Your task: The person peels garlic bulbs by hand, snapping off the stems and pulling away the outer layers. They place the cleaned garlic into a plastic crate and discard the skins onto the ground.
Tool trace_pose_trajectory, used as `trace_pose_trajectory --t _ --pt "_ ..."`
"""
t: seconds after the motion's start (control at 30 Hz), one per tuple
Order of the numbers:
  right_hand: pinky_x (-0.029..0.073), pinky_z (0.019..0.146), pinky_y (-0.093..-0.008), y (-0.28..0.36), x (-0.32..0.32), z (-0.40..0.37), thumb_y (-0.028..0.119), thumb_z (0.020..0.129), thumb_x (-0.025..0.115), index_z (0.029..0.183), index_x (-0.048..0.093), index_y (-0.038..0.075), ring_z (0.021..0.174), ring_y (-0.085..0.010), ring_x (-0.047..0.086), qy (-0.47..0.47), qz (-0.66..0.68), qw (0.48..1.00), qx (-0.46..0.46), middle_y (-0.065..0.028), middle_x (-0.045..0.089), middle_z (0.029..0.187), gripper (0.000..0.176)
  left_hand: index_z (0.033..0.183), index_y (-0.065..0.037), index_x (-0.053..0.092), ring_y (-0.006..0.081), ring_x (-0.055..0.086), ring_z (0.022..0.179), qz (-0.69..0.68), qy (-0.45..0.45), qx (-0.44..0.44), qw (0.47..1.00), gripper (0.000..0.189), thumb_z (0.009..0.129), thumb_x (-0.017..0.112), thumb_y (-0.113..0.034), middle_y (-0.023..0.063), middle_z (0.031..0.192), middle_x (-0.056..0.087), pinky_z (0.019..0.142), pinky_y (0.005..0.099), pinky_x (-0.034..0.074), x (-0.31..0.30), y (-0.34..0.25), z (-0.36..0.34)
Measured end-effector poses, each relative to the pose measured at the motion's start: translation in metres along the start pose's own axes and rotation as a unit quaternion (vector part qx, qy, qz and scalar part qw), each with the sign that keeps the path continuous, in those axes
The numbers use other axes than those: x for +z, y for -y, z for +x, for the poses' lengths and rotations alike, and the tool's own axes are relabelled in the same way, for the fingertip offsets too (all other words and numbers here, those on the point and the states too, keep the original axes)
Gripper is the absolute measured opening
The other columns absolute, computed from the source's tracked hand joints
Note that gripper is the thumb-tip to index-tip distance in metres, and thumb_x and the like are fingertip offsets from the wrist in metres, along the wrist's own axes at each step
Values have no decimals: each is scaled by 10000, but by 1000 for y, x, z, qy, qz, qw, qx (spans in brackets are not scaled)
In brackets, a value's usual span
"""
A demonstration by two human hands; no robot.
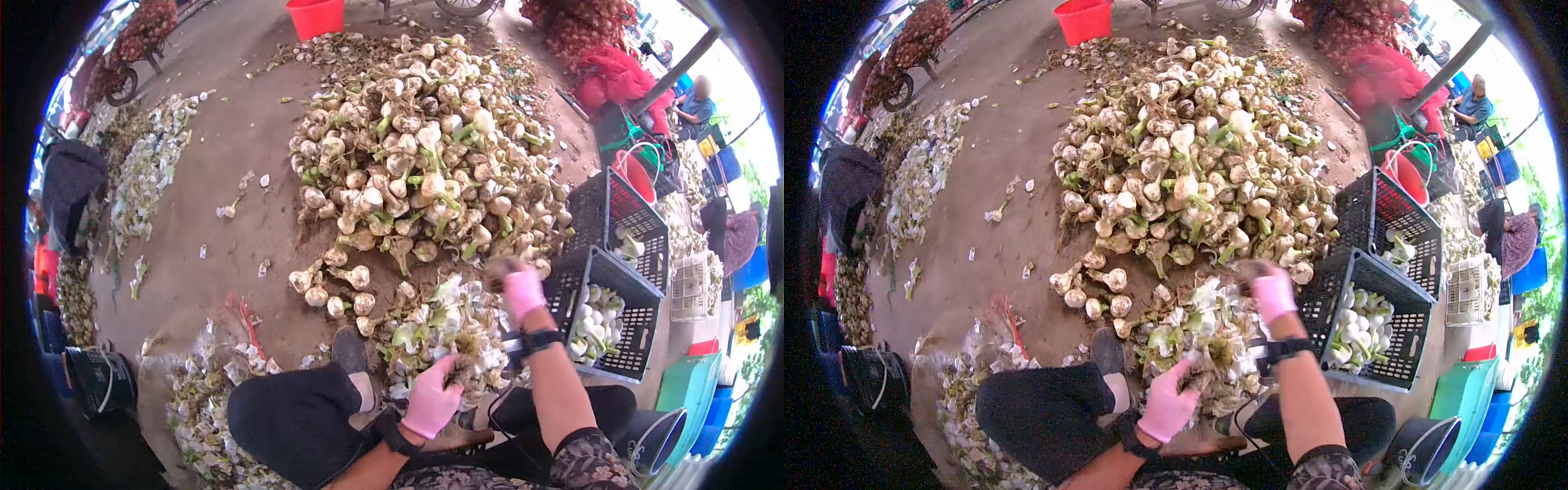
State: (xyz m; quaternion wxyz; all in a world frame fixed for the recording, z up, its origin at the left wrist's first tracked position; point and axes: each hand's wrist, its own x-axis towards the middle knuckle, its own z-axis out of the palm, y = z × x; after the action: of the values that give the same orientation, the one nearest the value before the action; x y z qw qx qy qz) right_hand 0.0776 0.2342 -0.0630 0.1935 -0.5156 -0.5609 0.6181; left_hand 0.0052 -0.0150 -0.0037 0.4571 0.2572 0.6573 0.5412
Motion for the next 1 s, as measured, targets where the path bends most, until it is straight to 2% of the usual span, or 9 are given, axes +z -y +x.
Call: trace_pose_trajectory --t 0.07,0.1,0.3,0.47,0.5,0.57,0.63,0.83,1.0 --pt "504 689 -278 -52 49 43 -15 805 544 1010 672 36 740 -153 625 28 -292 938 -186 -59 670 813 247 1139 92 540 187 605 972 3 -6 -35 999 433 710 537 38 160 1038 646 886 283 446 -7 12 8" --pt "492 812 -360 -65 72 59 25 742 554 1055 657 146 875 -307 627 47 -282 945 -159 -147 649 979 351 1135 94 540 190 610 951 2 -12 -69 998 428 711 549 32 159 1026 648 870 286 455 -9 20 9" --pt "443 928 -370 -82 134 106 30 719 536 1185 568 128 1085 -318 533 36 -518 832 -195 -145 552 1202 477 1083 90 561 187 626 805 67 -16 -164 984 359 731 562 21 186 877 653 744 310 485 -20 11 24" --pt "476 796 -341 -100 99 63 96 763 630 1067 632 3 872 -253 627 101 -250 963 -31 -126 673 982 317 1112 91 554 193 626 854 87 -102 -59 989 370 753 557 -1 203 916 647 781 303 482 -18 32 32" --pt "475 789 -315 -107 91 46 114 789 660 1065 629 -17 855 -196 624 123 -161 979 37 -104 678 968 307 1201 36 519 350 584 1046 54 -135 -67 987 460 743 524 4 240 1090 603 897 384 453 -20 29 31" --pt "466 796 -278 -84 76 -2 165 804 706 1060 627 -33 852 -121 580 166 -135 977 17 -68 667 943 333 1271 36 439 380 462 1193 241 -195 41 950 564 724 564 -15 257 1258 487 1015 403 364 -20 44 30" --pt "454 861 -279 -50 65 -44 131 824 672 1149 597 -4 934 -143 589 234 -56 970 29 -101 658 1049 360 1325 64 364 396 382 1255 217 -162 -23 962 722 662 641 -1 268 1293 440 1072 355 296 -21 33 32" --pt "457 901 -298 -18 64 -109 122 881 613 1237 506 -16 1010 -174 575 219 372 895 110 -111 609 1118 397 1287 31 416 346 490 1153 180 -120 118 969 698 633 659 19 204 1211 513 1007 360 371 -15 26 28" --pt "504 841 -306 -10 73 -132 92 898 577 1177 534 -7 971 -189 604 108 305 946 21 -100 615 1086 299 1230 -6 479 368 522 1092 203 -151 197 947 640 627 694 -10 197 1181 523 935 389 428 -3 8 15"
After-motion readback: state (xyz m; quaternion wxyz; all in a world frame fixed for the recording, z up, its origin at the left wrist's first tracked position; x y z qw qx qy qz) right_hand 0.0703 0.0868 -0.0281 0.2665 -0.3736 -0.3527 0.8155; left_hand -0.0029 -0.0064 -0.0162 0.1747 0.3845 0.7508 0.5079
